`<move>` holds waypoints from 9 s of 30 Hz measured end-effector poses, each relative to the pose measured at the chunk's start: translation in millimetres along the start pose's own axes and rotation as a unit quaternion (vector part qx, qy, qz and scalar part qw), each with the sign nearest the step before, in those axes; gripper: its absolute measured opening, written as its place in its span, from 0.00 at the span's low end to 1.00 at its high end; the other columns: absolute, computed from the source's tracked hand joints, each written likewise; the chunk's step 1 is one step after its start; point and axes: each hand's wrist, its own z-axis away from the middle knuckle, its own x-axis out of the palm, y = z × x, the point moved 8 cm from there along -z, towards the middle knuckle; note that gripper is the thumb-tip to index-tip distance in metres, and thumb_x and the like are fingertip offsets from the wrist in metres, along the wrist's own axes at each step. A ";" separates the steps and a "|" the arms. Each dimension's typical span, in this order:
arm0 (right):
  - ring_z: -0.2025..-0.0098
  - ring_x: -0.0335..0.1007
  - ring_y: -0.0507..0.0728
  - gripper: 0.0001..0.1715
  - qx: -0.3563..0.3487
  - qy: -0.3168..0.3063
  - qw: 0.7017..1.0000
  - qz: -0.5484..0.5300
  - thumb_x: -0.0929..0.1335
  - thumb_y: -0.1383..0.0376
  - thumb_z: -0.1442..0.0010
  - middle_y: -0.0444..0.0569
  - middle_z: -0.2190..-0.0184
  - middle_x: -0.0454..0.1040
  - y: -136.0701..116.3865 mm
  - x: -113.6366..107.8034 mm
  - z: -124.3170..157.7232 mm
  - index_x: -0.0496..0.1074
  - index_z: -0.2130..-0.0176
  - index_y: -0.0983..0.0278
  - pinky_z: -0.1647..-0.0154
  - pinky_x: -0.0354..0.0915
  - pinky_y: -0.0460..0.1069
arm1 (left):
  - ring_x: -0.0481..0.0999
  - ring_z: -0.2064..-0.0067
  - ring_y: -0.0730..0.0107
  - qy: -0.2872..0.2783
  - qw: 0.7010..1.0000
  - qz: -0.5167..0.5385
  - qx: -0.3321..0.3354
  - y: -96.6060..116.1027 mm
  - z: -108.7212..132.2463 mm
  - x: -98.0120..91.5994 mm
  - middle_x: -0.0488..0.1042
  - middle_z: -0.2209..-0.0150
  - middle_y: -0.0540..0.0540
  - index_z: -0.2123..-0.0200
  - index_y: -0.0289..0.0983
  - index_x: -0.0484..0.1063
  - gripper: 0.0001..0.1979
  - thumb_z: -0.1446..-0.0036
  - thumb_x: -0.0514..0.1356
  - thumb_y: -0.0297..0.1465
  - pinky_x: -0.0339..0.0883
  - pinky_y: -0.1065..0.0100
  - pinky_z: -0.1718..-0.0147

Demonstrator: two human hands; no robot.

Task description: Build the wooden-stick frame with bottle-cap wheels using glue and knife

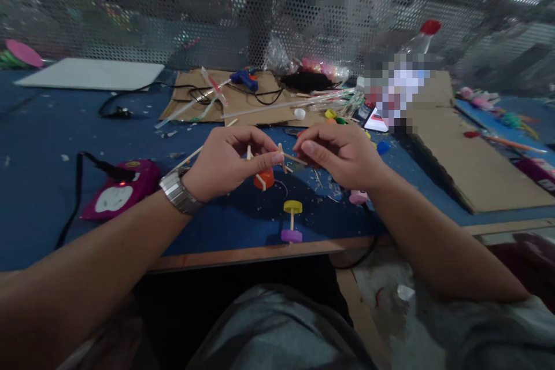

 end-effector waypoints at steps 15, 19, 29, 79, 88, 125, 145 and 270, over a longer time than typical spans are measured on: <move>0.69 0.72 0.53 0.06 0.153 -0.201 0.934 0.255 0.75 0.66 0.34 0.48 0.68 0.85 50.9 48.4 -12.1 0.86 0.60 0.64 0.66 0.58 0.48 | 0.81 0.68 0.67 -0.040 0.989 0.100 0.104 13.8 -1.8 0.8 0.84 0.70 0.45 0.71 0.40 0.84 0.18 0.47 0.81 0.47 0.76 0.66 0.67; 0.68 0.71 0.54 0.07 0.144 -0.203 0.932 0.264 0.73 0.66 0.32 0.49 0.65 0.85 49.3 48.5 -10.5 0.85 0.58 0.65 0.66 0.57 0.49 | 0.80 0.66 0.65 -0.072 0.987 0.104 0.098 18.1 -1.4 4.0 0.83 0.70 0.45 0.71 0.43 0.86 0.16 0.47 0.81 0.47 0.75 0.63 0.65; 0.68 0.71 0.53 0.09 0.147 -0.216 0.928 0.266 0.73 0.62 0.28 0.49 0.64 0.86 48.8 52.0 -7.0 0.84 0.58 0.64 0.66 0.56 0.49 | 0.79 0.65 0.63 -0.159 0.975 0.119 0.100 20.0 0.8 12.4 0.82 0.73 0.45 0.69 0.46 0.88 0.13 0.47 0.81 0.46 0.78 0.58 0.58; 0.70 0.77 0.48 0.10 0.033 0.005 0.960 -0.277 0.79 0.61 0.35 0.46 0.67 0.83 -17.3 12.1 7.1 0.83 0.58 0.65 0.70 0.72 0.43 | 0.80 0.65 0.65 -0.052 0.990 0.110 0.071 11.3 -4.6 -5.5 0.83 0.70 0.47 0.72 0.46 0.86 0.16 0.52 0.82 0.48 0.75 0.61 0.62; 0.67 0.80 0.50 0.08 0.015 -0.014 0.957 -0.290 0.79 0.65 0.35 0.48 0.65 0.86 -18.0 14.3 7.9 0.85 0.56 0.67 0.67 0.76 0.43 | 0.80 0.65 0.64 -0.056 0.990 0.100 0.077 12.2 -5.1 -6.1 0.82 0.70 0.45 0.73 0.44 0.86 0.17 0.50 0.82 0.49 0.77 0.61 0.64; 0.68 0.75 0.46 0.07 -0.082 -0.031 0.983 -0.160 0.72 0.72 0.31 0.47 0.65 0.84 -32.0 6.9 5.9 0.84 0.57 0.71 0.71 0.66 0.40 | 0.79 0.64 0.64 -0.135 0.976 0.136 0.106 12.2 -3.0 5.1 0.84 0.70 0.43 0.67 0.44 0.90 0.10 0.46 0.82 0.41 0.76 0.64 0.62; 0.78 0.68 0.44 0.08 -0.034 -0.046 0.976 -0.208 0.72 0.69 0.29 0.42 0.73 0.79 -25.8 12.4 5.8 0.84 0.57 0.70 0.79 0.63 0.40 | 0.81 0.66 0.63 -0.121 0.978 0.129 0.109 13.6 -4.4 4.4 0.84 0.70 0.42 0.70 0.43 0.89 0.11 0.48 0.82 0.42 0.77 0.63 0.65; 0.56 0.74 0.58 0.18 -0.108 0.039 0.993 -0.033 0.74 0.50 0.28 0.50 0.61 0.80 -30.1 3.4 5.3 0.75 0.62 0.60 0.58 0.70 0.53 | 0.82 0.67 0.64 -0.083 0.995 0.049 0.031 1.2 -4.3 0.5 0.86 0.67 0.44 0.66 0.42 0.87 0.16 0.45 0.79 0.48 0.78 0.65 0.67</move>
